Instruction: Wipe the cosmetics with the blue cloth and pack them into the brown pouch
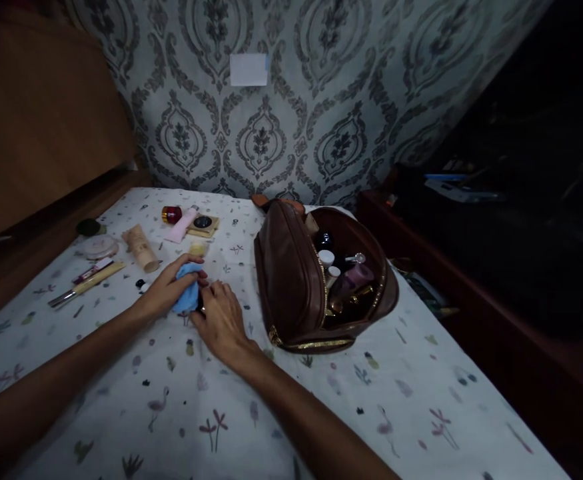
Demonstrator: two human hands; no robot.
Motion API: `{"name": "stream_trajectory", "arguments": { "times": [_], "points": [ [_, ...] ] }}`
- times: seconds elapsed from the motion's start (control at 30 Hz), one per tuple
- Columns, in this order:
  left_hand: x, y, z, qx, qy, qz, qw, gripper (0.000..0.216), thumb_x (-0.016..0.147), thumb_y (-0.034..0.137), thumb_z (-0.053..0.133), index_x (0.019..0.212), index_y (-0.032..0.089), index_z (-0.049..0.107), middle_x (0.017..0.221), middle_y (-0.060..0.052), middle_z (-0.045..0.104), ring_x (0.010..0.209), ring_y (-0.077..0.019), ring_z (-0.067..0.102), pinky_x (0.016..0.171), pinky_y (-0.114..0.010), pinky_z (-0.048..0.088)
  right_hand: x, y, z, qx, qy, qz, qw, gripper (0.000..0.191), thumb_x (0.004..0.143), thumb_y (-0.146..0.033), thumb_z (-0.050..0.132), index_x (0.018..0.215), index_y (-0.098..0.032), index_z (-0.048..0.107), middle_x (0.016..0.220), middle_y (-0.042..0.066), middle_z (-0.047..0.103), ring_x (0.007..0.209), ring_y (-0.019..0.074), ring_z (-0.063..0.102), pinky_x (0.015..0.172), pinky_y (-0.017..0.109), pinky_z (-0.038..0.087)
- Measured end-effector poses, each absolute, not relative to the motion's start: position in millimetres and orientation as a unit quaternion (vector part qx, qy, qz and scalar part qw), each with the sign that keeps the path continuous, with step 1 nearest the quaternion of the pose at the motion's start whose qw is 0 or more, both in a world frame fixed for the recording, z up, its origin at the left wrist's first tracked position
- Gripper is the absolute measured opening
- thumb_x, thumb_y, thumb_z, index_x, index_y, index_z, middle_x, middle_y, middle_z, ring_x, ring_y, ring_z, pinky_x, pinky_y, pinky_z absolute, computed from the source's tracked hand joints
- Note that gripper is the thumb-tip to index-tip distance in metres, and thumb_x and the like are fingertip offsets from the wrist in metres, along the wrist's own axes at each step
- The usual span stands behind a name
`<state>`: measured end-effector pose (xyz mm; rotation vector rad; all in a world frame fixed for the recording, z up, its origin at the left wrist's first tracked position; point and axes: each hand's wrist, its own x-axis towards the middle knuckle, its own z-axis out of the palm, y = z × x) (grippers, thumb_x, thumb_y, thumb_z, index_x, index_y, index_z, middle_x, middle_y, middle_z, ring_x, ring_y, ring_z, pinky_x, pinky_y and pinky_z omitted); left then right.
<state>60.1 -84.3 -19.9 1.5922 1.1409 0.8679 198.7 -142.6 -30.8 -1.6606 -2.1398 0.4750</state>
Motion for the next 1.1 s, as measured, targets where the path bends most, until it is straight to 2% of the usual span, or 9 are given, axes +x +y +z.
{"name": "stream_trajectory", "arguments": {
  "times": [0.1,0.23,0.4,0.53,0.7,0.87,0.93,1.0,1.1],
  "points": [
    [56.6,-83.1,-19.9,0.606,0.454,0.408,0.510,0.031,0.081,0.037,0.057,0.107,0.021,0.050,0.095,-0.003,0.064,0.090,-0.0213,0.069,0.072,-0.031,0.056,205.5,-145.4,-33.7,-0.594,-0.758,0.179,0.202,0.023,0.090,-0.026,0.062,0.112,-0.017,0.064,0.107,0.010,0.063,0.104,0.0243,0.056,0.089,0.035,0.046],
    [53.1,-84.2,-15.4,0.650,0.439,0.444,0.434,0.030,0.087,0.041,0.055,0.108,0.021,0.050,0.096,-0.003,0.064,0.090,-0.0201,0.068,0.076,-0.030,0.054,216.8,-148.7,-41.4,-0.597,-0.745,0.191,0.227,0.015,0.088,-0.027,0.065,0.100,-0.018,0.066,0.098,0.008,0.062,0.097,0.0225,0.058,0.085,0.033,0.046],
    [61.6,-99.5,-15.4,0.793,0.401,0.339,0.309,0.028,0.094,0.040,0.045,0.113,0.020,0.052,0.104,-0.007,0.066,0.098,-0.0230,0.064,0.088,-0.034,0.048,222.0,-149.3,-48.0,-0.551,-0.733,0.225,0.330,0.007,0.084,-0.017,0.061,0.091,-0.019,0.061,0.093,0.006,0.061,0.095,0.0219,0.056,0.084,0.033,0.046],
    [68.2,-107.1,-18.1,0.828,0.397,0.286,0.274,0.028,0.096,0.036,0.040,0.113,0.018,0.053,0.097,-0.007,0.066,0.090,-0.0233,0.063,0.084,-0.034,0.046,222.5,-149.1,-48.8,-0.497,-0.739,0.254,0.376,0.006,0.081,-0.014,0.055,0.084,-0.020,0.054,0.089,0.005,0.058,0.090,0.0209,0.055,0.081,0.032,0.046],
    [66.4,-101.6,-18.5,0.748,0.444,0.335,0.363,0.023,0.086,0.035,0.052,0.103,0.020,0.058,0.086,0.000,0.061,0.083,-0.0201,0.059,0.076,-0.029,0.045,224.3,-149.1,-51.2,-0.435,-0.730,0.326,0.413,0.006,0.081,-0.016,0.056,0.085,-0.020,0.055,0.088,0.003,0.056,0.088,0.0190,0.056,0.083,0.031,0.047],
    [71.4,-100.2,-22.3,0.548,0.434,0.399,0.594,0.026,0.075,0.039,0.067,0.090,0.020,0.059,0.065,0.005,0.051,0.054,-0.0113,0.049,0.049,-0.021,0.039,222.7,-149.5,-47.2,-0.412,-0.628,0.471,0.463,0.016,0.081,-0.032,0.065,0.089,-0.021,0.058,0.093,0.003,0.061,0.091,0.0186,0.060,0.084,0.030,0.049],
    [74.7,-101.9,-24.5,0.476,0.421,0.418,0.649,0.030,0.072,0.041,0.071,0.089,0.020,0.058,0.059,0.007,0.049,0.044,-0.0088,0.043,0.042,-0.020,0.033,221.4,-149.9,-44.0,-0.392,-0.577,0.532,0.480,0.021,0.081,-0.038,0.066,0.091,-0.020,0.059,0.090,0.002,0.064,0.088,0.0180,0.061,0.085,0.031,0.049],
    [77.6,-103.8,-26.1,0.449,0.413,0.432,0.664,0.034,0.071,0.045,0.072,0.089,0.020,0.056,0.059,0.007,0.050,0.042,-0.0082,0.042,0.039,-0.019,0.032,219.8,-150.3,-42.2,-0.375,-0.530,0.576,0.496,0.026,0.080,-0.042,0.070,0.090,-0.020,0.061,0.085,0.001,0.066,0.084,0.0170,0.062,0.085,0.031,0.048],
    [80.3,-105.8,-27.7,0.452,0.416,0.453,0.646,0.043,0.071,0.053,0.073,0.092,0.019,0.058,0.067,0.005,0.055,0.049,-0.0089,0.049,0.043,-0.019,0.038,216.2,-150.9,-43.3,-0.353,-0.442,0.631,0.531,0.032,0.074,-0.046,0.078,0.086,-0.020,0.065,0.080,-0.001,0.067,0.076,0.0134,0.061,0.078,0.026,0.048]
  ]
}}
